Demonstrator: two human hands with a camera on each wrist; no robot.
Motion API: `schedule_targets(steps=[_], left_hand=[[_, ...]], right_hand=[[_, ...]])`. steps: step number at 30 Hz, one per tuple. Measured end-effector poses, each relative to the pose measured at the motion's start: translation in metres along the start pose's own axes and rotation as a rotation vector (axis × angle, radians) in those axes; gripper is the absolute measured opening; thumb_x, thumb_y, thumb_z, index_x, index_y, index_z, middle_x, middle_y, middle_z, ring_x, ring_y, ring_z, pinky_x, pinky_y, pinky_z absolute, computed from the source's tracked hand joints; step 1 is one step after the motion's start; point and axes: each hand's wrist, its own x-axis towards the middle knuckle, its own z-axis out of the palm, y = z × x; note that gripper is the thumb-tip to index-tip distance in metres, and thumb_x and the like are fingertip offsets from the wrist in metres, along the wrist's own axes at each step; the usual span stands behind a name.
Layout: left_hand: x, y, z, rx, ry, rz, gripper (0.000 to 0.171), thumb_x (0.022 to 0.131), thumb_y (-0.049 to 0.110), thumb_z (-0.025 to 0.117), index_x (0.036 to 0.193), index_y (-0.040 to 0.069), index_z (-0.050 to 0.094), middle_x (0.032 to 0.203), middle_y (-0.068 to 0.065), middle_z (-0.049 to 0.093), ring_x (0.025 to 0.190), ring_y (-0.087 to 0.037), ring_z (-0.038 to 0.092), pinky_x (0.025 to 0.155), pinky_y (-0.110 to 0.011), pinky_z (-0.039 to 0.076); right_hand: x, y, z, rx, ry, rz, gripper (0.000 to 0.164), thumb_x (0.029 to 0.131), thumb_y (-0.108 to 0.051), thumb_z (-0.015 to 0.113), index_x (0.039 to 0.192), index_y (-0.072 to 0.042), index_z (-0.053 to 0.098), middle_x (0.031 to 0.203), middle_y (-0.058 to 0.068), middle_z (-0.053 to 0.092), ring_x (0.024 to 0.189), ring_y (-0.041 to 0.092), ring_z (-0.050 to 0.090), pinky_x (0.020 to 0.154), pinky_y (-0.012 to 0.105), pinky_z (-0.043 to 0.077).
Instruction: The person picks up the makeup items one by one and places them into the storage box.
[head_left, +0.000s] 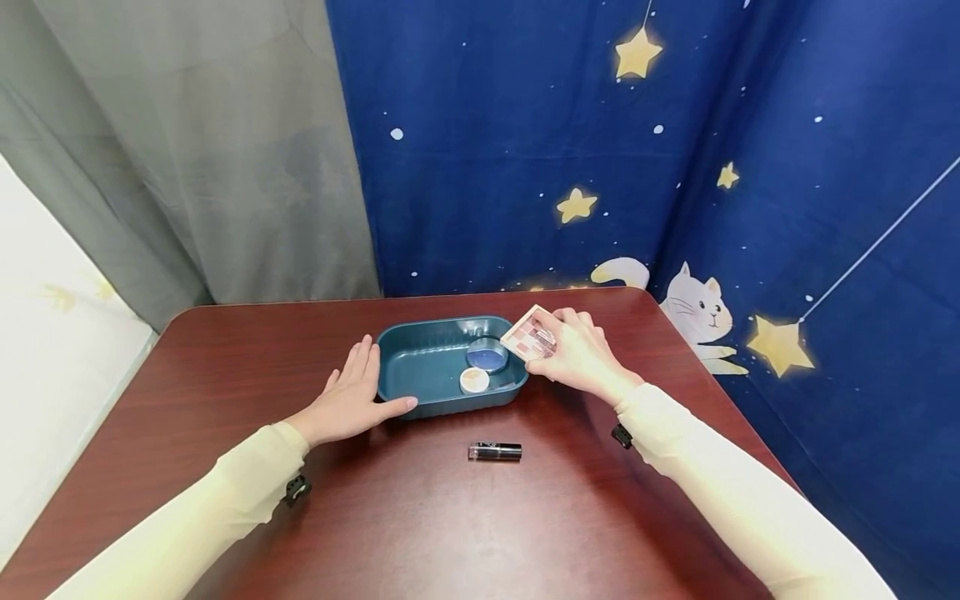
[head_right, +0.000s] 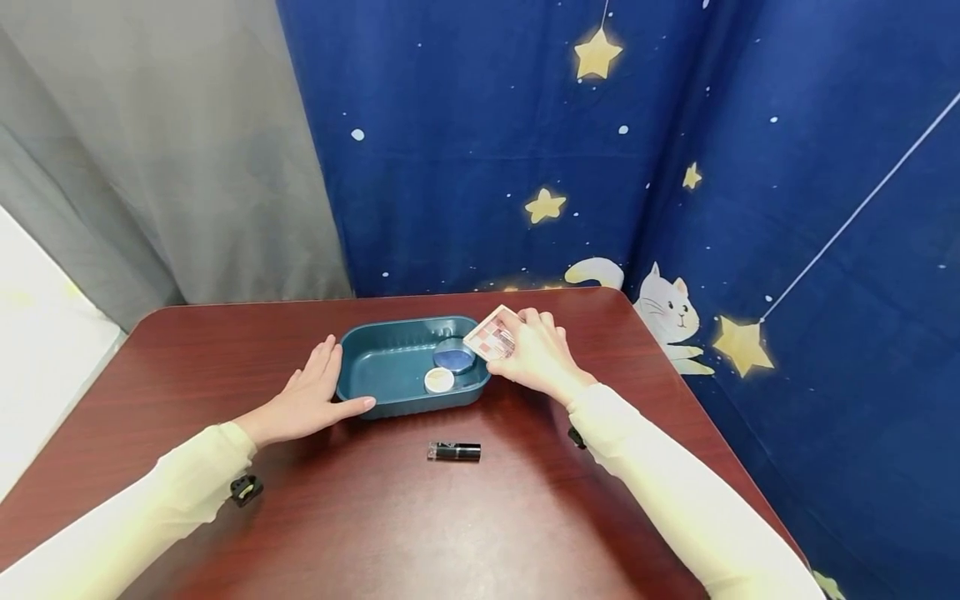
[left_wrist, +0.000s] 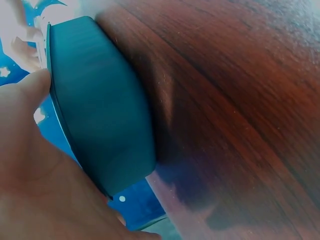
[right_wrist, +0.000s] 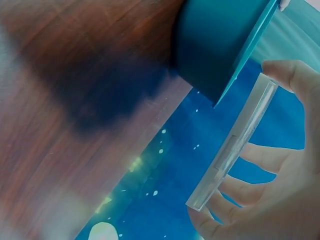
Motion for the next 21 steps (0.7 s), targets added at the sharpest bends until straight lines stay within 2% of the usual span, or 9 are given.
schedule_targets(steps=[10, 21], left_hand=[[0.004, -0.003, 0.002, 0.0, -0.015, -0.008, 0.128, 0.082, 0.085, 0.049, 0.158, -0.005, -0.003, 0.166, -0.018, -0.014, 0.152, -0.038, -0.007, 0.113, -0.07, 0.009], [0.003, 0.0, 0.0, -0.004, -0.033, -0.024, 0.127, 0.083, 0.083, 0.05, 0.158, -0.004, -0.004, 0.166, -0.018, -0.014, 0.152, -0.037, -0.008, 0.114, -0.068, 0.009]], right_hand=[[0.018, -0.016, 0.002, -0.012, -0.042, -0.084, 0.083, 0.071, -0.043, 0.082, 0.146, -0.024, 0.052, 0.13, 0.013, 0.052, 0.113, 0.033, 0.044, 0.085, 0.055, 0.041], [0.035, -0.032, 0.006, -0.011, -0.098, -0.155, 0.09, 0.07, -0.042, 0.085, 0.151, -0.025, 0.048, 0.138, 0.011, 0.048, 0.122, 0.031, 0.04, 0.092, 0.051, 0.039]])
